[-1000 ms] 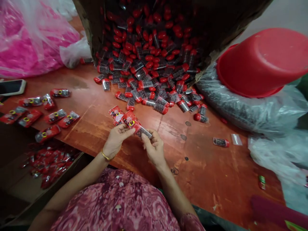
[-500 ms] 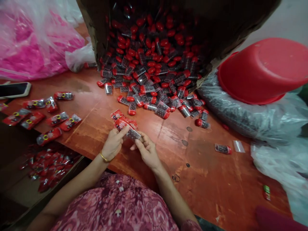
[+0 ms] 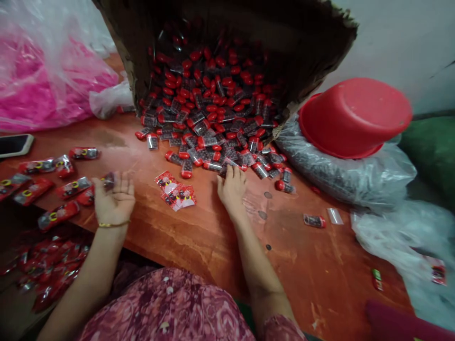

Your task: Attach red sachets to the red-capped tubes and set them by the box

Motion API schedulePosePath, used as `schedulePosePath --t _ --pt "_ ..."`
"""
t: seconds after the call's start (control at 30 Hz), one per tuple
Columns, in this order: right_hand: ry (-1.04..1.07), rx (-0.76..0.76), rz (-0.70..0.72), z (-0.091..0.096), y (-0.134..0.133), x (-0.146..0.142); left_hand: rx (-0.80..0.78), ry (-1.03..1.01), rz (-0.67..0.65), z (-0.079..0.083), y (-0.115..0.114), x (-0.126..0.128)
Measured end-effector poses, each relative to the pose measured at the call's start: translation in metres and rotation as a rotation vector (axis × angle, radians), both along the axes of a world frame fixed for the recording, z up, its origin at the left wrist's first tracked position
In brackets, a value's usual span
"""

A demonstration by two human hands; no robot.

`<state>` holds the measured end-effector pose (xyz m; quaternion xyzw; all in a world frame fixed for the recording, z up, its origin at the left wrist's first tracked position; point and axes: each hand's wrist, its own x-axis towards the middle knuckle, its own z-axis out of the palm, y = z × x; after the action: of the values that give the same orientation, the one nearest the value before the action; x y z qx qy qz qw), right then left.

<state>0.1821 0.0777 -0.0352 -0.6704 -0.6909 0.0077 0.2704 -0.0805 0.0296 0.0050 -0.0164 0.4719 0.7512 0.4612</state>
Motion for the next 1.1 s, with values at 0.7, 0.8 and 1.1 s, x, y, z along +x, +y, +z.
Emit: schedulePosePath --t 0.7,0.8,1.1 --pt "0.322 0.098 0.305 -0.001 -0.079 -0.004 -0.04 1.589 -0.69 -0.045 -0.003 0.065" --pt "0.571 -0.059 0.226 0.006 -0.075 -0.026 -0.033 1.545 -0.613 -0.035 -0.006 0.062" --pt "1.143 -0.329 0.236 0.022 -0.057 -0.068 0.062 1.278 -0.565 -0.012 -0.019 0.065"
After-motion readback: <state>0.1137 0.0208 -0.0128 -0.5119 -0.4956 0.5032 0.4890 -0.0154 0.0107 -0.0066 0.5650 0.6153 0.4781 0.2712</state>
